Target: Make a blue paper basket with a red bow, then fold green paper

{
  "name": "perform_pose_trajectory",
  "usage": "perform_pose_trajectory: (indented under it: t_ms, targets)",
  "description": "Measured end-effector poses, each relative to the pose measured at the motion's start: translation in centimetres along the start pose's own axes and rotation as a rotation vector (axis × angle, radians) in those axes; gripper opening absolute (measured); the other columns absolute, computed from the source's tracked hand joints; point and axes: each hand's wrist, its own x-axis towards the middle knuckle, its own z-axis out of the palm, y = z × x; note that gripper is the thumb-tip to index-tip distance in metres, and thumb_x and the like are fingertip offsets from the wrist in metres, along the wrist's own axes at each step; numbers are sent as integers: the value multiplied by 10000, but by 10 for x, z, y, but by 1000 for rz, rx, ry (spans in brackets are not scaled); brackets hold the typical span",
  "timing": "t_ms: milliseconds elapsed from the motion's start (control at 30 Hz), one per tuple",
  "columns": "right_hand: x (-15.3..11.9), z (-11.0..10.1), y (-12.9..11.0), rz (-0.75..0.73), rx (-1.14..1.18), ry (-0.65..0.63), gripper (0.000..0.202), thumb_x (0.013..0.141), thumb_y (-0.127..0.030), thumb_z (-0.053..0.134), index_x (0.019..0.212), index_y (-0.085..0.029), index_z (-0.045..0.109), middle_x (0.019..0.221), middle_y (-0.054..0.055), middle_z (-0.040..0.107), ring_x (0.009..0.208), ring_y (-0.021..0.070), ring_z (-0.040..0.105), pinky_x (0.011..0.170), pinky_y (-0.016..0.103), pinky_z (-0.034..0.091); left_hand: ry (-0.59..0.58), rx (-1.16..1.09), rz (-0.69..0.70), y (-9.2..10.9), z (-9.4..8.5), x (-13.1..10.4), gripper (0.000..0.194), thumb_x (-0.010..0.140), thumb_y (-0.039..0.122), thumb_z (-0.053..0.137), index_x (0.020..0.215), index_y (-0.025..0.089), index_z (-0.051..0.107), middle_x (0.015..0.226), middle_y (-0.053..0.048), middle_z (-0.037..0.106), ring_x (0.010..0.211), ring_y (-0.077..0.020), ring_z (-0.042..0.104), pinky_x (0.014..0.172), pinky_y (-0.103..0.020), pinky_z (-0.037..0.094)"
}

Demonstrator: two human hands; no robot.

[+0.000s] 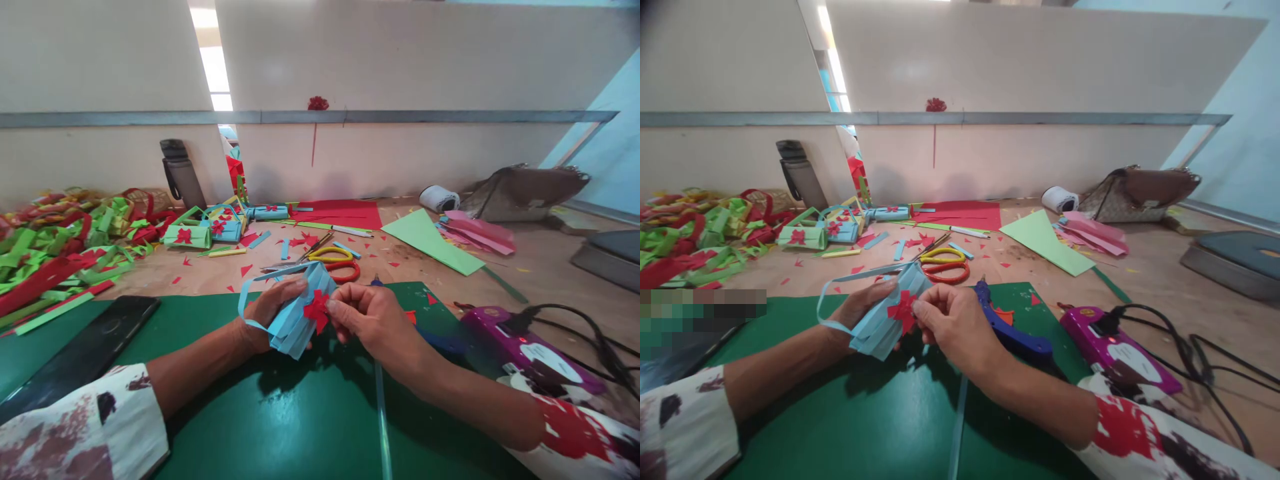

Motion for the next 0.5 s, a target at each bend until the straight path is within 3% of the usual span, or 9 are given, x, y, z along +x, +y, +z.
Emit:
perform_pose_trajectory:
  t_ms: [167, 500]
  targets:
    - [-2, 4, 3, -94, -79, 28, 171, 789, -242, 554, 637, -167, 530, 539, -37, 541, 444, 64, 455, 438, 197, 350, 32, 42, 90, -1, 9, -3, 488, 760, 428, 636, 1135, 130, 543, 675, -44, 659, 493, -185, 623, 410, -268, 519]
    - [-1, 7, 7, -187, -150, 102, 148, 787, -216, 544, 647, -169, 543, 537, -27, 568, 447, 71, 464, 418, 191, 365, -6, 83, 129, 4, 22, -7, 459, 764, 398, 648, 1133, 145, 545, 687, -27, 646, 503, -169, 616, 437, -265, 526]
